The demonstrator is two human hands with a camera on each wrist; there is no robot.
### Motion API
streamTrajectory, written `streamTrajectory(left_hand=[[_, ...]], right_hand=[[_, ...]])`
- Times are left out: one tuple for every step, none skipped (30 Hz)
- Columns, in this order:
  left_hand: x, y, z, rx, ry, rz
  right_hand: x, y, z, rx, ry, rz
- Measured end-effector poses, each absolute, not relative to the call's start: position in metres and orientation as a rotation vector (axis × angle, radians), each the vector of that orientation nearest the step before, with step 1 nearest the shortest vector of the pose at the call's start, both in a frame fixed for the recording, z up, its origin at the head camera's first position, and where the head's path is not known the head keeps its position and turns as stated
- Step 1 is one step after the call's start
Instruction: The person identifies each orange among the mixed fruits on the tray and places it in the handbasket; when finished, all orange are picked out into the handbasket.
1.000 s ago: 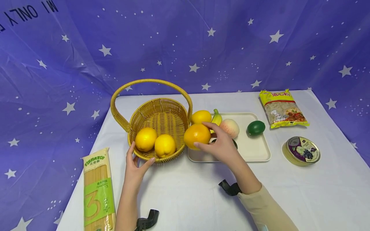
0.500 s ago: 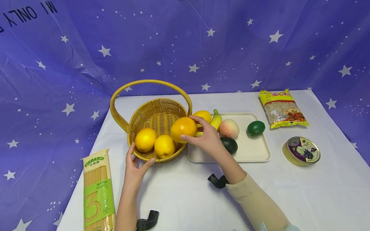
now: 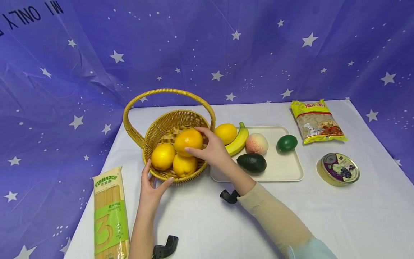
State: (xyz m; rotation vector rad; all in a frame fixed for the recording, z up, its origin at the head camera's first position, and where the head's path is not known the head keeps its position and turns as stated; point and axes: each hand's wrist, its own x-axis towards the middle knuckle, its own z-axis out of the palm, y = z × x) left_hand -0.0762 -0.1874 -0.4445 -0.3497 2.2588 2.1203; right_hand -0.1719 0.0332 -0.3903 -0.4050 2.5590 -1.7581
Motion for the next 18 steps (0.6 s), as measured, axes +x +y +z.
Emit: streamTrajectory(left_hand=[[-0.076, -0.187, -0.444, -0.349, 2.261, 2.120], [-0.076, -0.187, -0.444, -0.348, 2.261, 2.120], [-0.076, -0.187, -0.444, -0.349, 2.259, 2.121], [-0.076, -0.187, -0.444, -0.347, 2.255, 2.125], [-0.076, -0.187, -0.444, -0.343, 2.255, 2.126], [-0.076, -0.187, -0.444, -0.342, 2.250, 2.129], [-0.077, -0.186, -0.444, -0.343, 2.245, 2.132], [-0.077, -0.186, -0.444, -0.342, 2.245, 2.133], [-0.077, -0.186, -0.444, -0.342, 2.244, 2.133], [-0.077, -0.186, -0.444, -0.344, 2.241, 2.134], [-0.077, -0.186, -0.444, -0.345, 2.241, 2.134], [-0.077, -0.186, -0.444, -0.347, 2.239, 2.133], [-0.077, -0.187, -0.444, -0.349, 2.237, 2.132], [-0.078, -0.187, -0.444, -0.352, 2.237, 2.129], [-0.078, -0.187, -0.444, -0.353, 2.235, 2.130], [-0.077, -0.187, -0.444, -0.356, 2.234, 2.129], [-0.077, -0.187, -0.444, -0.358, 2.233, 2.128], [-0.077, -0.187, -0.444, -0.358, 2.233, 2.128]], right_hand=[[-0.174, 0.030, -0.391, -0.411, 2.559, -1.762], [-0.176, 0.028, -0.392, -0.413, 2.557, -1.767], [-0.177, 0.026, -0.392, -0.414, 2.555, -1.771], [-0.179, 0.024, -0.393, -0.411, 2.555, -1.773], [-0.181, 0.022, -0.393, -0.404, 2.556, -1.770], [-0.183, 0.020, -0.393, -0.398, 2.559, -1.768], [-0.185, 0.018, -0.394, -0.388, 2.570, -1.759], [-0.187, 0.016, -0.394, -0.381, 2.584, -1.746], [-0.189, 0.014, -0.395, -0.377, 2.594, -1.737], [-0.191, 0.012, -0.396, -0.370, 2.602, -1.730], [-0.192, 0.010, -0.396, -0.363, 2.614, -1.716], [-0.194, 0.009, -0.397, -0.356, 2.624, -1.706], [-0.195, 0.008, -0.398, -0.353, 2.630, -1.701], [-0.197, 0.006, -0.399, -0.351, 2.630, -1.700], [-0.198, 0.005, -0.399, -0.348, 2.629, -1.702], [-0.199, 0.004, -0.400, -0.342, 2.629, -1.704], [-0.201, 0.003, -0.400, -0.336, 2.633, -1.703], [-0.202, 0.002, -0.400, -0.333, 2.631, -1.709]])
